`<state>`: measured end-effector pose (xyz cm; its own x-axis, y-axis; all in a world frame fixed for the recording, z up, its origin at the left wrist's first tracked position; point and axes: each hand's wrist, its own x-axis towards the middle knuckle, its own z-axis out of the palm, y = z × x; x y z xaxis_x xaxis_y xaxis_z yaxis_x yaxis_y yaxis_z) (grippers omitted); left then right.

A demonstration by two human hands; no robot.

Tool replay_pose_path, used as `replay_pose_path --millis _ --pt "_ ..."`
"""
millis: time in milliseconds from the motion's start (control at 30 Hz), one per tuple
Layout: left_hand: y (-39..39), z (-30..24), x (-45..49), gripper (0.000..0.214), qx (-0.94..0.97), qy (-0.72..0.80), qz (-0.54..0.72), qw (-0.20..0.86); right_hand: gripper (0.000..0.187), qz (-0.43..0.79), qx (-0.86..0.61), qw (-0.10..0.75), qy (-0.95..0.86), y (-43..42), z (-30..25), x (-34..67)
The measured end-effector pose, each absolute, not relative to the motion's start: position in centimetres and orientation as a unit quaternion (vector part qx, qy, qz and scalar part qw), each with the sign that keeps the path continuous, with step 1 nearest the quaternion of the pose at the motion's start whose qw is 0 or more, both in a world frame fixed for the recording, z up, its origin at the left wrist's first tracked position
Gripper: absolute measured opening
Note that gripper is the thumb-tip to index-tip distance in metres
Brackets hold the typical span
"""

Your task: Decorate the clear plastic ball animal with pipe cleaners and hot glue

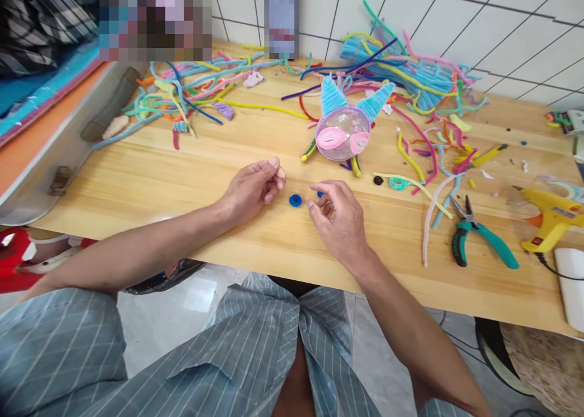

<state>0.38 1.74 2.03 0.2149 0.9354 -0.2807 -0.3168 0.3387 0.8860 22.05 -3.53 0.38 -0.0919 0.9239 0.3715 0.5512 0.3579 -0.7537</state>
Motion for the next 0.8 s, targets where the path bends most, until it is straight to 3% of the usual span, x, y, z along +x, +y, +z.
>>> replay_pose_path --millis 200,300,433,633,800 --pt "1.9 1.2 0.2 0.039 0.381 0.377 0.461 0.707 0.02 0.204 -0.516 0.418 -0.719 -3.6 0.4 22.1" --pt "1.9 0.7 0.1 0.041 0.406 0.354 0.46 0.706 0.019 0.205 -0.511 0.419 -0.722 -3.6 0.5 22.1" --pt "1.8 0.8 0.0 0.042 0.402 0.359 0.448 0.713 0.018 0.204 -0.513 0.41 -0.726 -3.7 0.6 22.1" --pt "1.6 1.3 0.0 0.022 0.396 0.377 0.45 0.706 0.019 0.201 -0.508 0.407 -0.732 -3.9 0.7 22.1" --pt "1.8 1.5 -0.2 0.019 0.405 0.372 0.471 0.69 0.018 0.19 -0.501 0.413 -0.737 -4.0 0.7 22.0"
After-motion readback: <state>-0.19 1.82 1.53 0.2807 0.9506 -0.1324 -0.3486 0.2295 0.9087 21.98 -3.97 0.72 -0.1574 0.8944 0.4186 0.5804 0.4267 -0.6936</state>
